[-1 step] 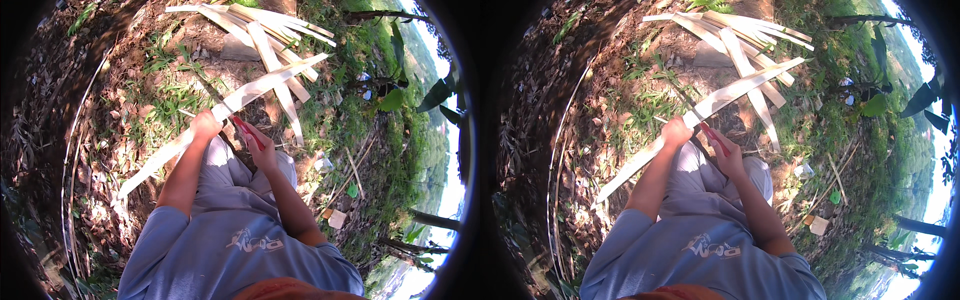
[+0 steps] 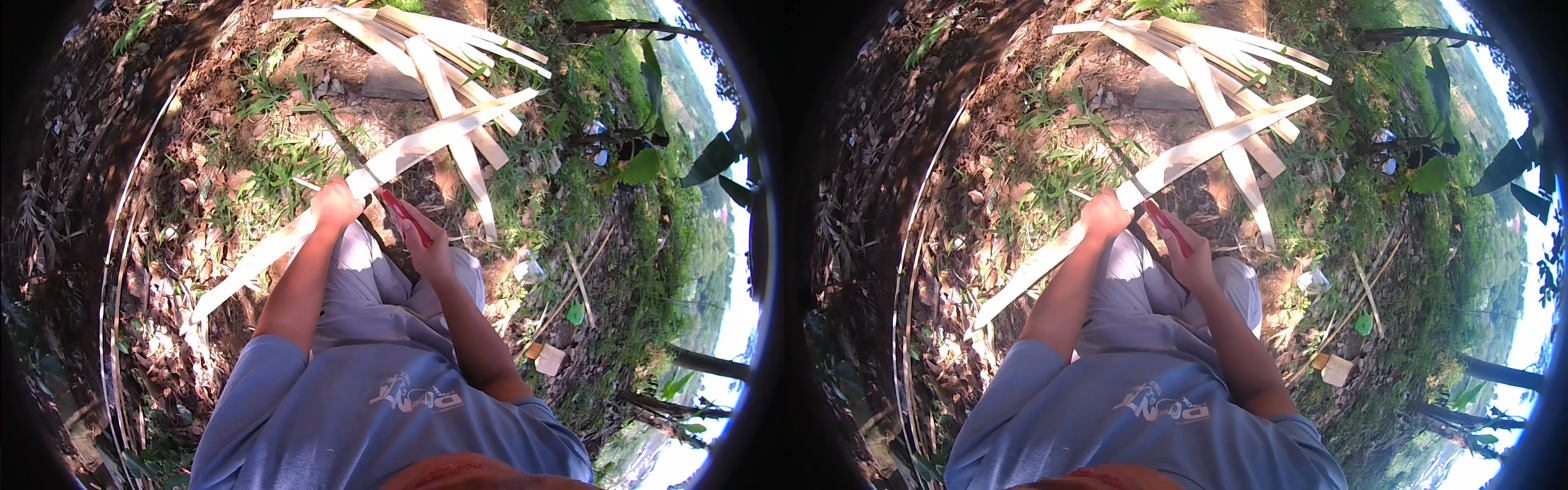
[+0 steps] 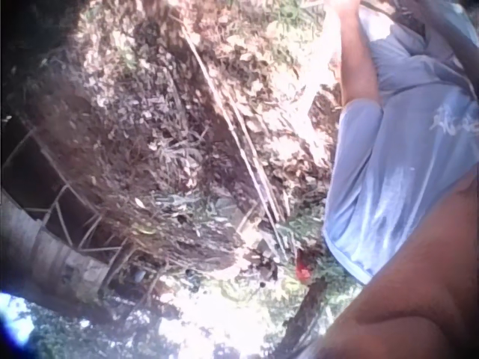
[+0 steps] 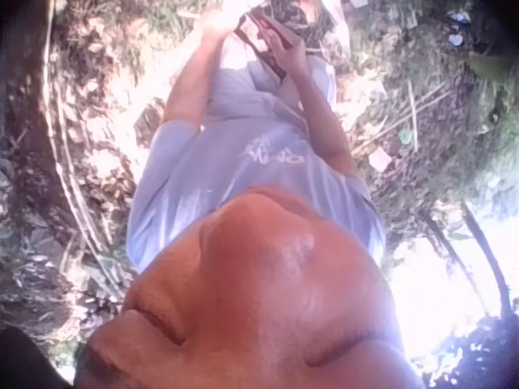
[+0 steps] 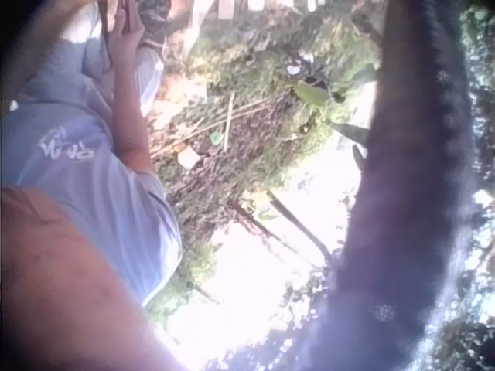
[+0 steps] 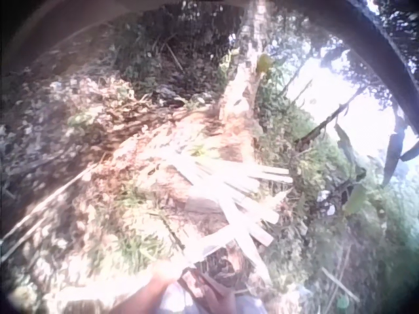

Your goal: The person sits on the ground and uses a red-handled knife to shave thin strips from a piece of light-colored wood. They repeatedly draw the knife along the wood's length to create shavings, which accumulate on the ground.

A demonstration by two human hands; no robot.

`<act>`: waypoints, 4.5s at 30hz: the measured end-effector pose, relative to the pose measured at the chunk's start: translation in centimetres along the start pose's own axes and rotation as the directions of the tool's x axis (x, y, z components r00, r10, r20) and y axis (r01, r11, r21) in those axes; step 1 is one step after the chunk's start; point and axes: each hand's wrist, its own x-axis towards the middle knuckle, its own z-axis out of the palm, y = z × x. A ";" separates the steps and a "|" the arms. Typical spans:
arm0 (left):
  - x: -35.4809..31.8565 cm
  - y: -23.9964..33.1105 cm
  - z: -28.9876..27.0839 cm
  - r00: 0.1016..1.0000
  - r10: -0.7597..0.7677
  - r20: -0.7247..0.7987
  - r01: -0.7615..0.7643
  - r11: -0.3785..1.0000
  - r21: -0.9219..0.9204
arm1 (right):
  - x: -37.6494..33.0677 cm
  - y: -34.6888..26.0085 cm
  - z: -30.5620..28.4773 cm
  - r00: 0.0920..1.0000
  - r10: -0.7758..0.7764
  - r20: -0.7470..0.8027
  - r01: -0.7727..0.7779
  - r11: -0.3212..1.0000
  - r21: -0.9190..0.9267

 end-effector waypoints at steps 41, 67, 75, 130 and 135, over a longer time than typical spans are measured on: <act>-5.8 3.1 -1.6 0.993 -0.041 0.111 0.051 0.994 -0.094 | -4.6 -5.2 -4.2 0.983 0.173 0.062 -0.164 0.977 -0.135; -4.4 2.3 0.0 0.987 0.053 0.151 -0.050 0.998 -0.024 | -4.3 -4.7 -6.4 0.995 0.049 0.086 -0.025 0.965 -0.260; -4.9 2.5 -0.1 0.994 0.022 0.111 -0.015 0.998 -0.056 | 1.7 0.5 -0.1 1.000 0.023 0.005 -0.023 0.996 0.082; -4.9 4.0 -0.7 0.992 -0.010 0.123 0.007 1.000 0.021 | -9.4 -6.2 -10.8 0.998 -0.031 0.057 0.042 0.977 -0.211; -4.8 4.4 -0.5 0.997 0.009 0.081 -0.016 0.996 0.083 | 0.0 1.6 -1.2 0.996 -0.064 0.061 0.072 0.989 -0.129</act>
